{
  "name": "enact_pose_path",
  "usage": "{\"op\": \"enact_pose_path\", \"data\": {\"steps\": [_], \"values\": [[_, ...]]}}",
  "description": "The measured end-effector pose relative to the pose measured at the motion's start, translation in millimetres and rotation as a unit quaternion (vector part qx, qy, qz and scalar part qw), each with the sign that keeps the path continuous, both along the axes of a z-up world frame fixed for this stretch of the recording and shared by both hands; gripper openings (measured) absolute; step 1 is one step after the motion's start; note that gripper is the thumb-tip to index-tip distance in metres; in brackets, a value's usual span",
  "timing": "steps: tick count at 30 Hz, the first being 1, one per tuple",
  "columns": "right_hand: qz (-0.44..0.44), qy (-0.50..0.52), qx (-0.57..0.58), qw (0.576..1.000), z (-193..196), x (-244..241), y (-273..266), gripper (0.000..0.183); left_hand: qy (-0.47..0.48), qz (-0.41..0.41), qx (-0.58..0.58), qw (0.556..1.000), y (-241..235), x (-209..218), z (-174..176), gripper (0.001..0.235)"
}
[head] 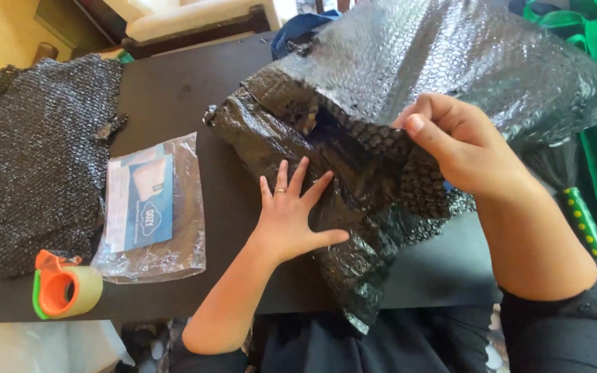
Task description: Wrapping a blue bag with bubble wrap and securing it with tape for shipping or storage.
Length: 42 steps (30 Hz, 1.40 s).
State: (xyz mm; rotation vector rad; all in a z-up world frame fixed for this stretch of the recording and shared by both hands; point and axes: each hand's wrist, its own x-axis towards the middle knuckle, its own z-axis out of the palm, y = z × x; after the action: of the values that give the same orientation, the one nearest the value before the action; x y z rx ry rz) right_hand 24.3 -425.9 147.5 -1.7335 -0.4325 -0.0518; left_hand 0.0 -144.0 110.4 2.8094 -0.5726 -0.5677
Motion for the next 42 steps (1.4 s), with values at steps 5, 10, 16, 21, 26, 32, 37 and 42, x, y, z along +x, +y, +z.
{"op": "enact_pose_path", "data": {"steps": [5,10,16,21,26,32,37,42], "values": [[0.016,-0.05,-0.054,0.997,13,-28,24,0.021,0.026,0.011,0.008,1.0,-11,11,-1,0.109],[0.048,-0.193,-0.26,0.945,-32,-50,63,0.023,-0.077,0.011,-0.006,0.997,-8,23,-40,0.123],[-0.093,-0.365,-0.318,0.87,-117,-80,81,0.024,-0.071,0.055,-0.03,0.996,-15,22,-45,0.123],[-0.139,-0.364,-0.223,0.894,-130,-98,83,0.018,-0.073,0.029,-0.071,0.994,-7,20,-40,0.086],[-0.17,-0.369,-0.193,0.893,-134,-99,88,0.015,-0.096,0.157,-0.399,0.899,30,46,-143,0.046],[-0.185,-0.392,-0.256,0.864,-117,-104,54,0.02,-0.264,0.228,-0.297,0.889,6,40,-129,0.027],[-0.274,-0.43,-0.23,0.829,-147,-109,16,0.011,-0.265,0.225,-0.295,0.89,11,41,-138,0.03],[-0.12,-0.461,-0.163,0.864,-124,-133,17,0.008,-0.248,0.227,-0.308,0.89,5,37,-125,0.032]]}}
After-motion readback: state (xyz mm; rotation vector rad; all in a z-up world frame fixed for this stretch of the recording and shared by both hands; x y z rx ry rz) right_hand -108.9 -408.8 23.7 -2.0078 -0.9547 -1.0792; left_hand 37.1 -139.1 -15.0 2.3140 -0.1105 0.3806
